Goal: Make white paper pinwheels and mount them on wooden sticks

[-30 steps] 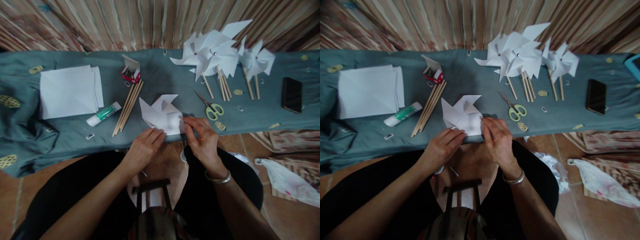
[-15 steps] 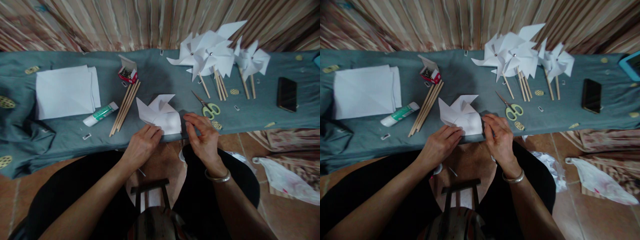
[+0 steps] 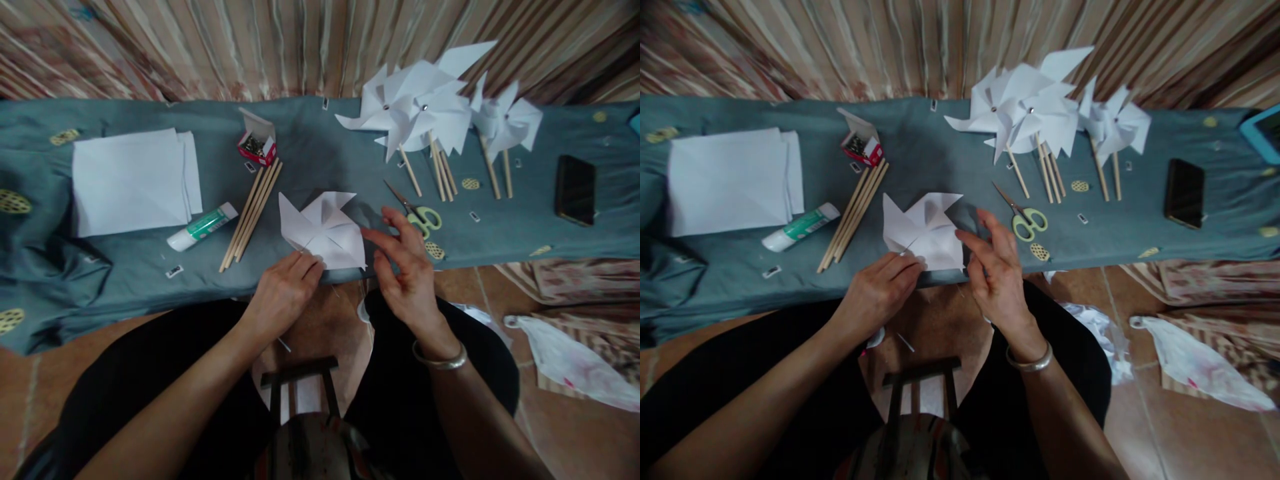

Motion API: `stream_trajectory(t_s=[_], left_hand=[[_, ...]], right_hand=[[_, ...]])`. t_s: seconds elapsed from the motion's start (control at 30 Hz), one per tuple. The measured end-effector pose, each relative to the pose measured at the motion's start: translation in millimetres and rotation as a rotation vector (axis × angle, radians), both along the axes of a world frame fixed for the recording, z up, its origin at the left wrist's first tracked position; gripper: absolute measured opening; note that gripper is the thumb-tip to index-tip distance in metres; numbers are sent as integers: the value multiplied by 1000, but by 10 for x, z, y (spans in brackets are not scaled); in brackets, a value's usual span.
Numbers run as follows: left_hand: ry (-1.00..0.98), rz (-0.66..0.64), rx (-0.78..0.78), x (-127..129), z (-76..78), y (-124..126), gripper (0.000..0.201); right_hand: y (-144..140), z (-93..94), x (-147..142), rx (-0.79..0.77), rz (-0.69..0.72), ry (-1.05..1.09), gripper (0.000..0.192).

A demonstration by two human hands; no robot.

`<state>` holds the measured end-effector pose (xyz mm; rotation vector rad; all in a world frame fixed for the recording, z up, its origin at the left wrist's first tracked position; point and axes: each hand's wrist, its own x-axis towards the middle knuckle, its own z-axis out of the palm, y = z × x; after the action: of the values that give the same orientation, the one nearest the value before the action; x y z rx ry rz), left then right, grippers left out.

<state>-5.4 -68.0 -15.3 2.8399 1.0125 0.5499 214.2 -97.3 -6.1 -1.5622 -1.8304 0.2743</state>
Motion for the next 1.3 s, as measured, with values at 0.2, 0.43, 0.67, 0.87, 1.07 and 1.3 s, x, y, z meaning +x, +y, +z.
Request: stream_trajectory(t_s=[0.2,0.43,0.67,0.87,1.07,1.3], left_hand=[[-37,-29,10,-66,31,-40,15],[-103,-6,-5,-91,-14,-27,14],[-150,22,-49,-97,-48,-25,15],[-150,22,-50,-101,-41,-36,15],[-146,48,-64,-104,-53,-24,17],[-186,60,-92,-106,-65,-7,16]], right_hand=[[-47,-26,7,-139,147,-94,48],[-28,-104,48,-136,91,-139,45],[15,-117,-1,-134,129,37,27],[71,-101,-51,-166,128,202,11],[108,6,-12,-229,143,276,16],[121,-79,48,-184,124,219,19]])
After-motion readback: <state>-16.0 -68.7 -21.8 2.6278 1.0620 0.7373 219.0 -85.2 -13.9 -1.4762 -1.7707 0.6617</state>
